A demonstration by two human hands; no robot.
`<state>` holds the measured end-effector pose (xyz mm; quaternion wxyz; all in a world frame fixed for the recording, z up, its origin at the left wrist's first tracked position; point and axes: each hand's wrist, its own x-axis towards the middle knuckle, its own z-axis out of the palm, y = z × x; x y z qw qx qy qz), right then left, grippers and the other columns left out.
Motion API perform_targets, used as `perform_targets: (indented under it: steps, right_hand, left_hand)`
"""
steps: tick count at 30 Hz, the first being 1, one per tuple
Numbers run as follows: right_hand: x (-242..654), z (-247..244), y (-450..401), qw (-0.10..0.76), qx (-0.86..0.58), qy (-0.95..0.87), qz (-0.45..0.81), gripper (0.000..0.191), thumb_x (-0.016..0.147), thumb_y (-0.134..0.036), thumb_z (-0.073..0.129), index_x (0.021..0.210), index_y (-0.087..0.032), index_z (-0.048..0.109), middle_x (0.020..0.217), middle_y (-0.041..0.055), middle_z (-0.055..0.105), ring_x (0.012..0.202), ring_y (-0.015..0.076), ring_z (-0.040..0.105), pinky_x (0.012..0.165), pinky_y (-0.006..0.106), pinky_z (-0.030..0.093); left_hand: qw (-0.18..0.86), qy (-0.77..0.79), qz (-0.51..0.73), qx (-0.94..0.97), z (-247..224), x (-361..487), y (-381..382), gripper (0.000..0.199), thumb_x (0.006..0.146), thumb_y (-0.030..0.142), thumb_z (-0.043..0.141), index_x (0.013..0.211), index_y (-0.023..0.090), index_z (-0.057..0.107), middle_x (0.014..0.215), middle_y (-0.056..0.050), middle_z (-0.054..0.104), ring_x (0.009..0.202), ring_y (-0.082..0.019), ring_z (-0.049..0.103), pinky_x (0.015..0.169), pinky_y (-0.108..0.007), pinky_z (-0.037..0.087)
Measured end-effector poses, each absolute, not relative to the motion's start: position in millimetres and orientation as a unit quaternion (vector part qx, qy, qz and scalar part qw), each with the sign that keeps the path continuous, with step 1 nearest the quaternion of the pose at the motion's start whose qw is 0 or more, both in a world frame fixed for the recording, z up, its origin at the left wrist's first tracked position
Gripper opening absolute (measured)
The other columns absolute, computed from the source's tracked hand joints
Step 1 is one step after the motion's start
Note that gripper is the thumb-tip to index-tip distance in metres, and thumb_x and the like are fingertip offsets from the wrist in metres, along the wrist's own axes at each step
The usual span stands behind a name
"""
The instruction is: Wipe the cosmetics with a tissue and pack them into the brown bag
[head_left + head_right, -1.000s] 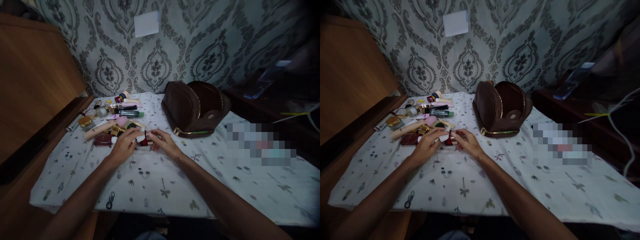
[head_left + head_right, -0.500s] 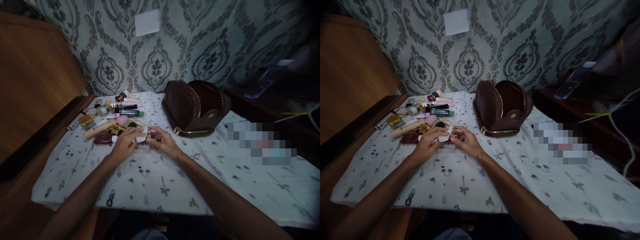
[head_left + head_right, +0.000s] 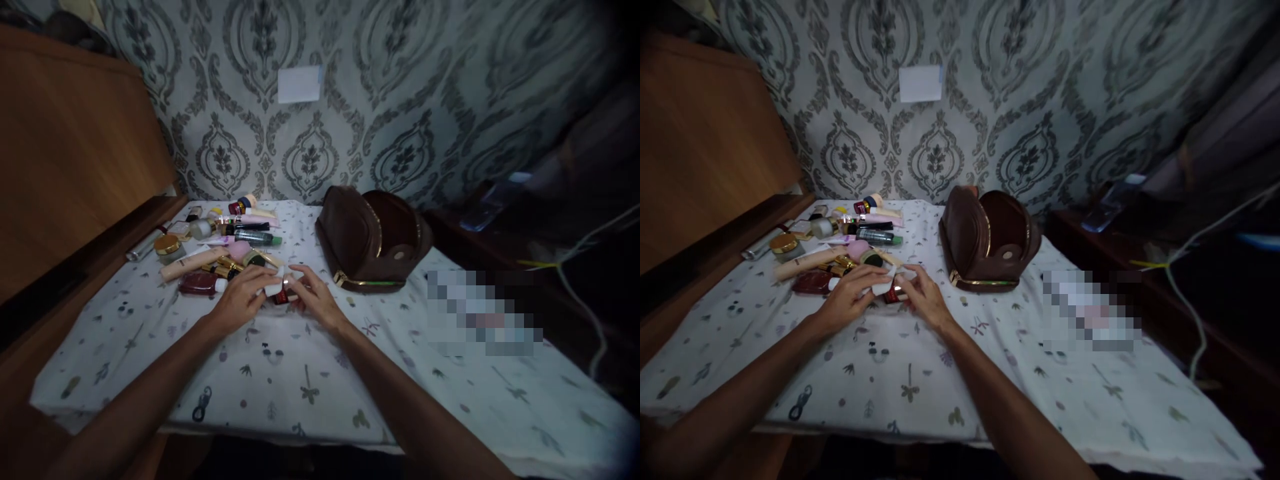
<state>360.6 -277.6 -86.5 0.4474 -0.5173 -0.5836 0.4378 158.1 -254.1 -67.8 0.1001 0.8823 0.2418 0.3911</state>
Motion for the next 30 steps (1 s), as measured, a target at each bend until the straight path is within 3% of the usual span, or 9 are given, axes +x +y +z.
perform_targets:
  steps: [5,11,14,18,25,30]
  right_hand:
    - [364,-88,-274,0.449,-0.489,-0.579,0.473,0.054,0.080,-0.063,0.061,0.115,-0.021,0.060,0.069,-0.0011,0.060,0.049,0.0115,0.056,0.043,0.023,0.045]
    - [369,-82,-279,0.451,-0.421,-0.570,0.544,0.064,0.069,-0.048,0.078,0.125,-0.025,0.056,0.105,0.0028,0.059,0.063,0.0084,0.058,0.053,0.023,0.049]
    - [368,-82,-280,0.445,-0.405,-0.570,0.559,0.068,0.068,-0.047,0.080,0.128,-0.025,0.054,0.112,0.0040,0.058,0.065,0.0075,0.057,0.053,0.021,0.048]
    - [369,-80,-280,0.432,-0.431,-0.587,0.532,0.062,0.073,-0.052,0.075,0.123,-0.022,0.056,0.098,0.0030,0.063,0.060,0.0086,0.057,0.047,0.020,0.044]
    - [372,-84,-274,0.419,-0.510,-0.609,0.441,0.051,0.082,-0.065,0.057,0.097,-0.017,0.065,0.070,0.0024,0.065,0.051,0.0130,0.058,0.043,0.023,0.045]
    - [372,-87,-270,0.416,-0.513,-0.586,0.469,0.048,0.081,-0.064,0.060,0.090,-0.017,0.063,0.069,0.0020,0.064,0.054,0.0135,0.060,0.044,0.023,0.047]
  left_hand:
    - [0.101,0.226,0.398,0.883,-68,158,-256,0.047,0.076,-0.001,0.046,0.110,0.021,0.070,0.112,-0.008,0.070,0.106,-0.022,0.062,0.092,-0.041,0.053]
    - [0.109,0.299,0.393,0.863,-72,156,-250,0.043,0.077,0.001,0.048,0.109,0.018,0.071,0.112,-0.009,0.071,0.106,-0.022,0.064,0.095,-0.042,0.052]
    - [0.105,0.325,0.383,0.858,-73,155,-249,0.045,0.078,0.001,0.047,0.113,0.018,0.069,0.110,-0.009,0.071,0.104,-0.023,0.064,0.094,-0.043,0.052]
    - [0.062,0.298,0.386,0.871,-72,157,-252,0.046,0.080,0.001,0.046,0.117,0.018,0.067,0.112,-0.009,0.069,0.105,-0.023,0.062,0.092,-0.041,0.053]
    - [0.014,0.207,0.379,0.902,-67,163,-262,0.046,0.087,0.001,0.043,0.126,0.017,0.061,0.118,-0.012,0.065,0.108,-0.023,0.058,0.092,-0.043,0.053]
    - [0.025,0.197,0.376,0.905,-67,163,-262,0.048,0.086,0.000,0.042,0.126,0.019,0.061,0.120,-0.011,0.065,0.110,-0.023,0.058,0.094,-0.044,0.052]
